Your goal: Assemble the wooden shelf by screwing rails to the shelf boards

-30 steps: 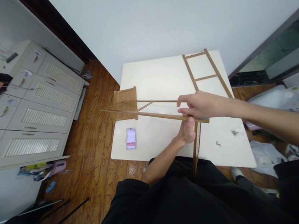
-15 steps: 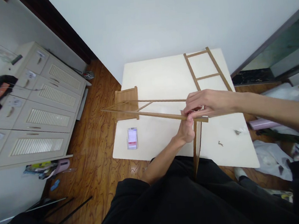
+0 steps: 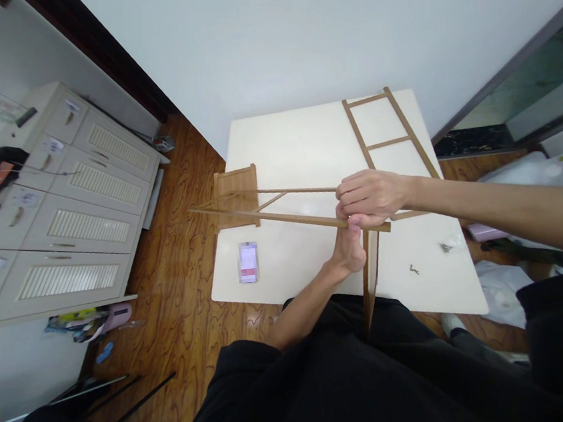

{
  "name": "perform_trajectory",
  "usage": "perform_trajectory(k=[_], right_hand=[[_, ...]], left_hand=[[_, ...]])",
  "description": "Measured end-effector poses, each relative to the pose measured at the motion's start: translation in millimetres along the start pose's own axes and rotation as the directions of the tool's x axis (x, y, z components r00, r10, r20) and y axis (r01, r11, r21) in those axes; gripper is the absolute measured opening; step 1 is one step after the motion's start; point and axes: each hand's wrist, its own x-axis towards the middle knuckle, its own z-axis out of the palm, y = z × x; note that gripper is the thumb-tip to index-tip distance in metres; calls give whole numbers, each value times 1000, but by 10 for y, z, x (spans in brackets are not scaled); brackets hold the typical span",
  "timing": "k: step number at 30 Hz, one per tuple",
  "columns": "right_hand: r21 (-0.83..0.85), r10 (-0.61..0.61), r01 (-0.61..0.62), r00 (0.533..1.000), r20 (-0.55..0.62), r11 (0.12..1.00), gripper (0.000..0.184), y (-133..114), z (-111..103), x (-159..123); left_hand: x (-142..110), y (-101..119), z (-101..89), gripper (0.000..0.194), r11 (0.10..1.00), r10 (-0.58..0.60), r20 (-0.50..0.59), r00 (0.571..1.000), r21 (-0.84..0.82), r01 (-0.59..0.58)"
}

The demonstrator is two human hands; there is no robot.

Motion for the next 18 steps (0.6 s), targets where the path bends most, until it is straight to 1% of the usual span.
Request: perform_trajectory(k=[3, 5, 9, 13, 16, 18], right_hand=[[-5, 53, -53, 997, 48, 999, 64, 20, 22, 7], [-18, 92, -91, 994, 58, 996, 64, 12, 12, 8], [-46, 127, -124, 990, 57, 991, 60, 15, -13, -8], [-44, 167, -166, 986, 29, 985, 57, 112, 33, -93], [-54, 255, -253, 966, 41, 966, 57, 190, 91, -194], [-69, 348, -344, 936, 58, 936, 57, 220, 121, -261]], left_hand=[[4, -2, 17, 68, 999, 21, -25, 999, 28, -20], [14, -1, 25, 66, 999, 29, -28, 999, 46, -28], [55, -5, 42, 60, 999, 2, -45, 999, 43, 0], [130, -76, 93, 52, 999, -31, -44, 999, 35, 32], [188, -172, 157, 45, 997, -50, -41, 998, 52, 52], [223, -245, 205, 41, 995, -59, -38, 998, 75, 62]])
